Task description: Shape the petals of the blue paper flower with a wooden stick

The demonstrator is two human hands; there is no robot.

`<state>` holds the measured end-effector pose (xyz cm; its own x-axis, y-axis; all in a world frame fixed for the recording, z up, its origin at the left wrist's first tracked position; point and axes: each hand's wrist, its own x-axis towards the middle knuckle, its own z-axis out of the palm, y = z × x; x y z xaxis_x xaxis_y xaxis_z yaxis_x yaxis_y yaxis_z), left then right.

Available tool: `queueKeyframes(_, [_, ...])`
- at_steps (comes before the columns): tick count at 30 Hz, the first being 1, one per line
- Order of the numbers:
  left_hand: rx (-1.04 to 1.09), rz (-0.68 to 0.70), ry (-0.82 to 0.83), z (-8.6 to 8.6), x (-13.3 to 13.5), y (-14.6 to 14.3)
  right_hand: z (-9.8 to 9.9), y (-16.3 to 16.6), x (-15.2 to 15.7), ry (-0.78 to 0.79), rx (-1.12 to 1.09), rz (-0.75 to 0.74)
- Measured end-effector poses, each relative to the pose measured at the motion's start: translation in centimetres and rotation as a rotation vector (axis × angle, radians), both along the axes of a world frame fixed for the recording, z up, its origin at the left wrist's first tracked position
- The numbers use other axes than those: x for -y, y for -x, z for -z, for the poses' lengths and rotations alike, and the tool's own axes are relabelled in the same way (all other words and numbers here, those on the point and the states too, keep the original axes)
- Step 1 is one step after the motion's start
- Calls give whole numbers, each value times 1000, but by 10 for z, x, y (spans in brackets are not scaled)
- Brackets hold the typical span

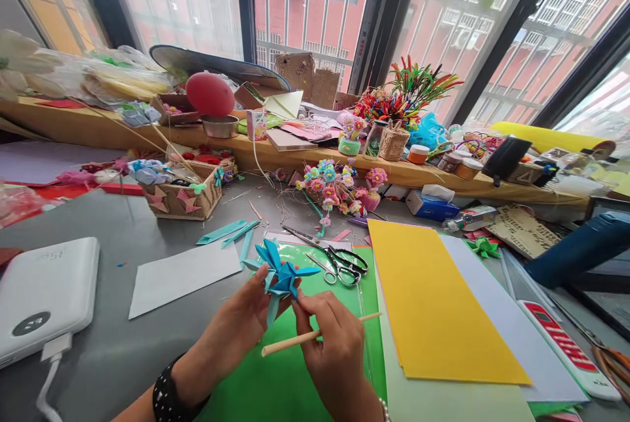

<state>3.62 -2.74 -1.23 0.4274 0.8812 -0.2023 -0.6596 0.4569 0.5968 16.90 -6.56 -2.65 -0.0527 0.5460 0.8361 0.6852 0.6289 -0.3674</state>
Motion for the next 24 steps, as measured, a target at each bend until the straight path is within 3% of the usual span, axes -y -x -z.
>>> queueKeyframes(4, [-116,22,-20,-7,-3,5,-4,-6,3,100,19,-111])
queueKeyframes(6, [-193,68,-38,-12,-4,7,-7,-12,4,172,-56,-67])
queueKeyframes(9, [-334,196,-108,-20,-3,11,-12,-20,3,253,-145,46])
queueKeyframes(13, [-462,370,-226,-20,-3,14,-17,-25,-1,311,-46,-71])
queueKeyframes(18, [-408,474,-232,-14,-5,15,-19,-26,-4,300,-38,-128])
queueKeyframes(24, [-380,519,-253,-16,-7,16,-19,-30,-2,432,-78,-270])
